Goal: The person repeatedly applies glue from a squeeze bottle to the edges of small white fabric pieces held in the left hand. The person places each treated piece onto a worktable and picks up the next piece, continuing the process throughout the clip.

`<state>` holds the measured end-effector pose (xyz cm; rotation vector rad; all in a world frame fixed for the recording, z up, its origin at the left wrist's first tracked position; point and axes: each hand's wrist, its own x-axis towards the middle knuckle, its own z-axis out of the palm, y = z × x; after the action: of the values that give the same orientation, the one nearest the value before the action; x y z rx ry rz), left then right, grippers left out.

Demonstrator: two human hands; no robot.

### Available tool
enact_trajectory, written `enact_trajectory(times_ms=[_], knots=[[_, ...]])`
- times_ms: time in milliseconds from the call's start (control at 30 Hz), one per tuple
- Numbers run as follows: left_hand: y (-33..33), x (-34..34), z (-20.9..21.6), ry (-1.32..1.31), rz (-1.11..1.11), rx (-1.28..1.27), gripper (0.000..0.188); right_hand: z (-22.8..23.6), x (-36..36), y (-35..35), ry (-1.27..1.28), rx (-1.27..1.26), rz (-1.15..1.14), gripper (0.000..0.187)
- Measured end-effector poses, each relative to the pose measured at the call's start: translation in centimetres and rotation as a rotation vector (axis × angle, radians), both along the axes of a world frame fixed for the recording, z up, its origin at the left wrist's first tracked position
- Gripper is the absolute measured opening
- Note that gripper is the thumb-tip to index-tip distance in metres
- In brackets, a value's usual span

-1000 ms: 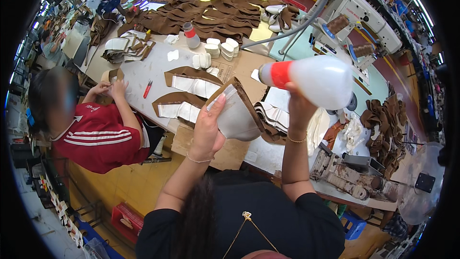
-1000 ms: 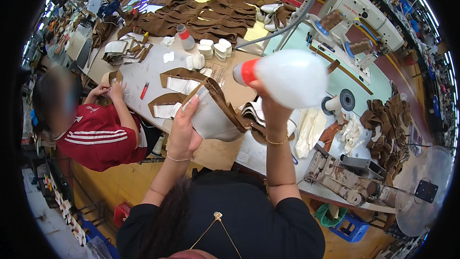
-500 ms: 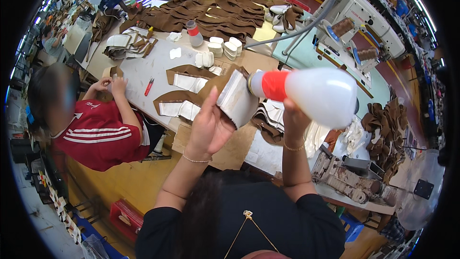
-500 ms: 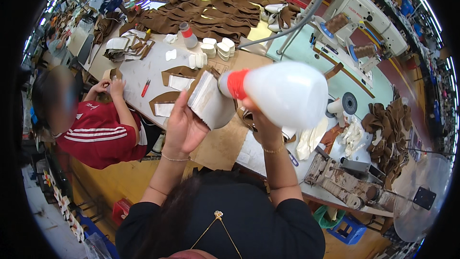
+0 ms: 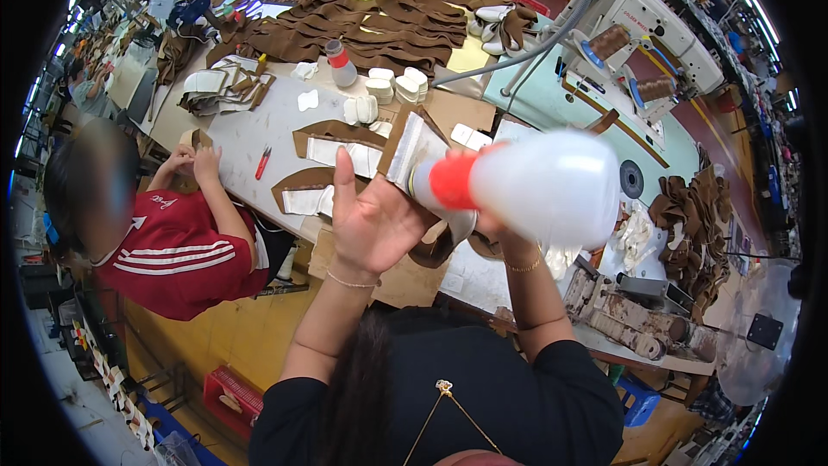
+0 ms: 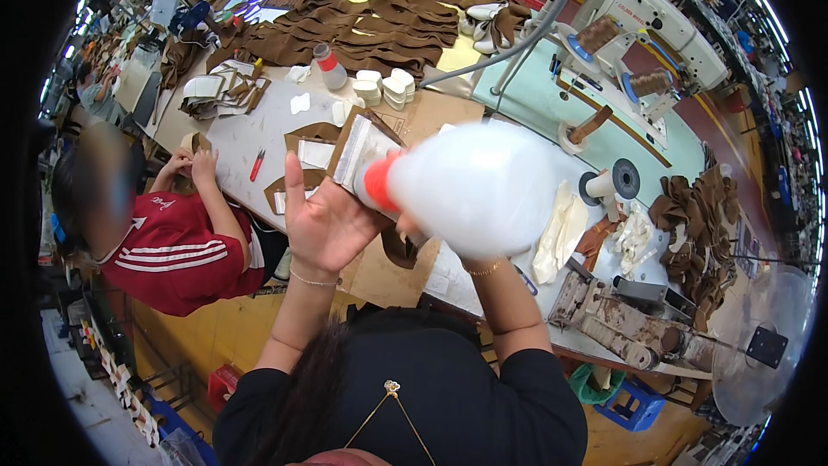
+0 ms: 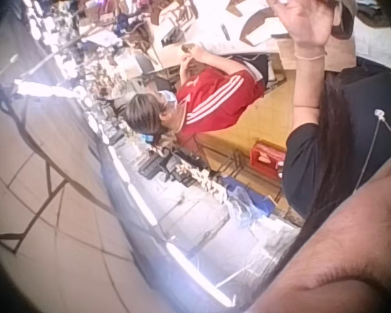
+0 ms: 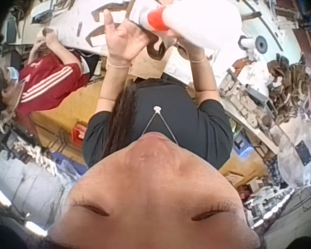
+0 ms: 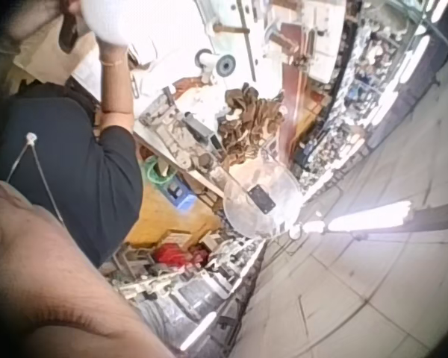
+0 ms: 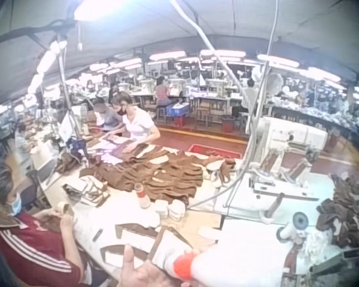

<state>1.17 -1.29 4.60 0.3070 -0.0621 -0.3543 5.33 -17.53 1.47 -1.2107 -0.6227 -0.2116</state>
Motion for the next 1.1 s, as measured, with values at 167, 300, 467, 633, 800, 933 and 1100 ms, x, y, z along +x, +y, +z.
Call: enact_trajectory(times_ms=[167, 300, 467, 633, 800, 933, 1100], knots=[[0.3, -0.3, -0.5, 0.033, 0.069, -0.083, 0.085, -0.7, 0.5, -1.6, 0.092, -0.138, -0.015, 0.06], [0.0, 0.1, -0.8, -0.011, 0.074, -0.067, 0.086, -0.7, 0.2, -1.3, 0.066, -0.087, 0.057, 0.064], [1.1, -0.2, -1.0, 0.0, 0.078, -0.043, 0.088, -1.0, 2.8, -3.4, -0.166, -0.487, -0.515, 0.049], [1.1, -0.3, -2.0, 0.035, 0.094, -0.077, 0.091, 1.6, 2.9, -1.0, 0.0, 0.096, -0.494, 0.052], [1.8, -0.6, -2.2, 0.06, 0.11, -0.021, 0.094, 1.8, 4.0, -2.2, 0.09, -0.157, -0.506, 0.055], [2.1, 0.2, -2.0, 0.031, 0.056, 0.01, 0.095, 2.2, 2.8, -0.6, -0.021, -0.006, -0.448, 0.053], [3.6, 1.8, 1.1, -0.103, 0.039, -0.044, 0.096, 2.2, 4.7, -3.4, -0.009, -0.152, -0.612, 0.049]])
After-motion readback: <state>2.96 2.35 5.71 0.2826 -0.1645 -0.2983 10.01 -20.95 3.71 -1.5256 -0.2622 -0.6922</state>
